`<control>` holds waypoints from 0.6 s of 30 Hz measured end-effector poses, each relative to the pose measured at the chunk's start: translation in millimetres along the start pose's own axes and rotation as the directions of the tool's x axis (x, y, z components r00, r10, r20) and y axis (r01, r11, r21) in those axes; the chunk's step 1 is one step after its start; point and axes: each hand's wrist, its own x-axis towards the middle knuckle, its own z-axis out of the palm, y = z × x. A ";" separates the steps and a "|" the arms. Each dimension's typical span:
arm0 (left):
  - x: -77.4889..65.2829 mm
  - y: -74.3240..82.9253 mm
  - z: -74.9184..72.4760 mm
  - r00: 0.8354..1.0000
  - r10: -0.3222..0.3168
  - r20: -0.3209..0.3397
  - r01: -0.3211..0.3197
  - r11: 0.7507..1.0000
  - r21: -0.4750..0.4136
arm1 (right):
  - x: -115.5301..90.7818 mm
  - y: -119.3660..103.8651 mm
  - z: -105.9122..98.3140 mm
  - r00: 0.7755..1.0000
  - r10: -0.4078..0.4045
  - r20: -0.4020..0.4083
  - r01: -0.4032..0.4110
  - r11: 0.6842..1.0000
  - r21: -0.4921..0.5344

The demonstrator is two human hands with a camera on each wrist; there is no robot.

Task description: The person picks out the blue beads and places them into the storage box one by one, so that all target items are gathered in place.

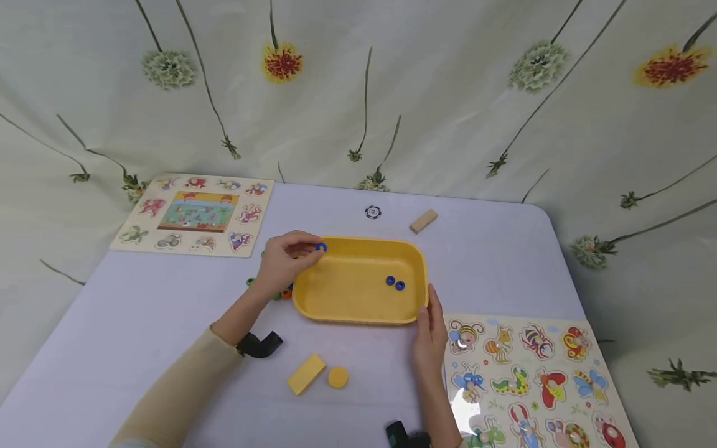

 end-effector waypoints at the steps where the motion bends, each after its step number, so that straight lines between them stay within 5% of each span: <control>1: 3.3 0.0 7.8 1.000 -0.012 0.028 0.012 1.000 0.002 | 0.0 -0.1 0.4 1.000 0.003 -0.001 -0.003 1.000 -0.006; 5: 14.1 -2.1 38.7 0.989 -0.067 0.135 0.055 0.995 0.088 | -0.5 -1.0 2.5 1.000 0.008 -0.005 -0.008 1.000 -0.016; 10: 21.3 -14.6 72.2 0.954 -0.151 0.260 0.120 0.984 0.128 | -1.3 -2.0 4.8 1.000 0.017 0.005 -0.017 1.000 -0.014; 18: 26.1 -27.5 91.4 0.920 -0.193 0.342 0.125 0.970 0.211 | -2.4 -4.1 2.2 1.000 0.012 -0.010 -0.012 1.000 -0.028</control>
